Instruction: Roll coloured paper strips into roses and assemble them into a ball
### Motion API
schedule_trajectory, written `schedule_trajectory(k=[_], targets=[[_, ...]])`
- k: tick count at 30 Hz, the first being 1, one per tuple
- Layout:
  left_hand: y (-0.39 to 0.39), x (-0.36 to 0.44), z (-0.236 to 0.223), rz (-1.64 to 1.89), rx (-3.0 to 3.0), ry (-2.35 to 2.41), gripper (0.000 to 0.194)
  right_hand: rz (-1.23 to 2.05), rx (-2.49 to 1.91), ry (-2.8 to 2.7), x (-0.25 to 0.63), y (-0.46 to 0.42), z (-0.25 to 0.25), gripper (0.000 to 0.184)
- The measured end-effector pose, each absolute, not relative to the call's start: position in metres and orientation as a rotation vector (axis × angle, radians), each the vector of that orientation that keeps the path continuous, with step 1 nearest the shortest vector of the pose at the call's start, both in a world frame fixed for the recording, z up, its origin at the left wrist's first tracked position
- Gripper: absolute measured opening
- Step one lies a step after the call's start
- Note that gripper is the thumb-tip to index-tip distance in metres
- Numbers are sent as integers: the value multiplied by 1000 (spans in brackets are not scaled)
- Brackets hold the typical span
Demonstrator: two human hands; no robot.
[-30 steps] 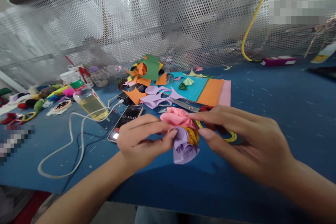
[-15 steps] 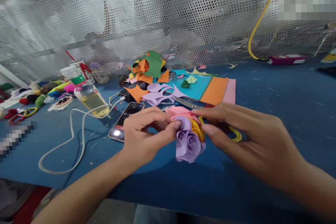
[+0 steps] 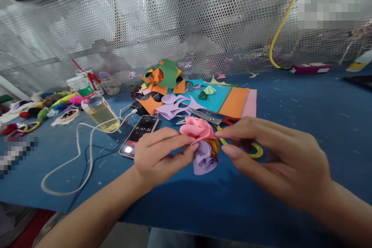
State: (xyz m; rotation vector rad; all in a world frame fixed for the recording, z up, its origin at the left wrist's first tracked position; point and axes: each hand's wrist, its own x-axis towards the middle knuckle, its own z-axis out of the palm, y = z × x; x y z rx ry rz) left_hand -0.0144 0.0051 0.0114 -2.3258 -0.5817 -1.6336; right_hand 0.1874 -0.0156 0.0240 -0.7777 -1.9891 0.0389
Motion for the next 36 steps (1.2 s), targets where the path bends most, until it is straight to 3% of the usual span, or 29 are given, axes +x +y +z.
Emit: schedule_trajectory(k=[13,23,29,36], targets=[[10,-10,0,-1570,-2384,-734,8,217,-969,-2101,181,-10,18,16],[23,0,-24,-1793,-2776,-1945,14,93,-1307,-2264,178,6,-1,11],[26,-2,-27,-1826,-2786,-1829,11,-152,-1272,-2298,173,4,-6,10],[26,-3,-25,-1718,-2805,-1782,11,-158,-1269,-2293,173,3,-6,11]])
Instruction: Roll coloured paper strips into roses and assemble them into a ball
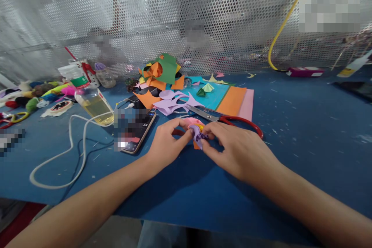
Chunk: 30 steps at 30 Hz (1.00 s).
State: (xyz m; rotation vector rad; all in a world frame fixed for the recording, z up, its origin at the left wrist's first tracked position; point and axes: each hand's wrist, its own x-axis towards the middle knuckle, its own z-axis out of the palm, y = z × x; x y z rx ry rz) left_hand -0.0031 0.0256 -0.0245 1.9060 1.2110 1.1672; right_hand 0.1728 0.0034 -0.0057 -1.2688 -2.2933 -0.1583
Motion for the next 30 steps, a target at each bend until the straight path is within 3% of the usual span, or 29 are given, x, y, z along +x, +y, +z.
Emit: schedule_trajectory(k=[9,30], targets=[[31,-9,-24,1116,1925,1133,13,33,-1297,-2257,177,6,-5,10],[45,-20,-24,1039,1855,986,10,77,-1098,-2328,182,11,-2,6]])
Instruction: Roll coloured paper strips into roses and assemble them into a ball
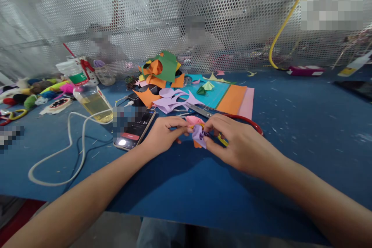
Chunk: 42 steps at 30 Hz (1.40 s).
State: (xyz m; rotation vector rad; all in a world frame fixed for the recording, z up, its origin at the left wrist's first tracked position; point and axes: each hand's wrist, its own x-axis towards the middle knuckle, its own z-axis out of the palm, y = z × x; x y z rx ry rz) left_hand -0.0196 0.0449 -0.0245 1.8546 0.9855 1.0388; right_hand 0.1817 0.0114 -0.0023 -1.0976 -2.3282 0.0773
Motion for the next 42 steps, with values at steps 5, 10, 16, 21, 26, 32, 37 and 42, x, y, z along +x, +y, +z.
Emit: schedule_trajectory(k=[5,10,16,21,26,32,37,42], targets=[[44,-18,-21,1003,1821,967,14,51,-1099,-2329,182,12,-3,5],[43,-19,-22,1016,1833,982,19,45,-1126,-2316,184,11,0,4],[44,-20,-25,1155,1863,1042,19,361,-1073,-2473,190,-1,17,4],[43,-20,-24,1245,2007,1011,14,570,-1054,-2683,189,-8,19,5],[38,-20,-18,1283,2231,968,10,498,-1104,-2572,186,-9,26,14],[31,-15,-16,1293,2469,813,4,233,-1239,-2251,181,1,26,13],[29,-13,-17,1167,2445,829,6,317,-1245,-2313,178,8,16,12],[28,-12,-14,1050,2241,1003,7,349,-1277,-2288,179,11,13,14]])
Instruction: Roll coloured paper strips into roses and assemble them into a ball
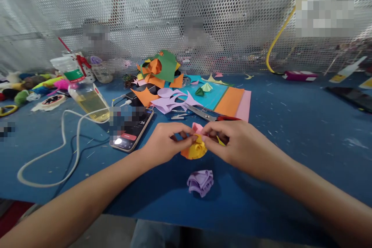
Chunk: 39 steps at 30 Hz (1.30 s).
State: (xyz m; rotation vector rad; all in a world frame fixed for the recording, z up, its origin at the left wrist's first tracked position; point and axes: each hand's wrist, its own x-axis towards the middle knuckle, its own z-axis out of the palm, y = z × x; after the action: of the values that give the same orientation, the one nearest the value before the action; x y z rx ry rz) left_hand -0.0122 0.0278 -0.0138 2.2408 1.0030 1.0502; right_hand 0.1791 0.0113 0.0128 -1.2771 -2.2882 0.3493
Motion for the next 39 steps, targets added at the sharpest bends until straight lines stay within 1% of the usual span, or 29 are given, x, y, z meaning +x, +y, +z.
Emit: schedule_trajectory(k=[5,10,13,16,20,23,28,32,35,39], targets=[[27,-9,-11,981,2003,999,11,363,-1274,-2250,181,14,7,17],[26,-5,-13,966,1804,1027,11,392,-1216,-2217,183,13,3,13],[26,-5,-13,988,1813,1039,10,321,-1170,-2216,184,12,2,12],[26,-6,-12,1012,1986,976,7,225,-1119,-2250,186,12,1,15],[24,-6,-13,1118,2342,859,2,78,-1014,-2318,187,12,-2,18],[23,-6,-15,1264,2424,824,5,28,-905,-2302,188,10,0,16],[24,-8,-17,1520,2286,831,9,23,-865,-2043,195,3,12,12],[23,-8,-13,1672,2073,833,7,-17,-875,-1920,199,-2,15,12],[19,-4,-8,1727,1946,785,4,25,-825,-1936,197,-5,13,13],[14,-2,-6,1707,1849,761,4,81,-858,-1976,195,-7,13,15]])
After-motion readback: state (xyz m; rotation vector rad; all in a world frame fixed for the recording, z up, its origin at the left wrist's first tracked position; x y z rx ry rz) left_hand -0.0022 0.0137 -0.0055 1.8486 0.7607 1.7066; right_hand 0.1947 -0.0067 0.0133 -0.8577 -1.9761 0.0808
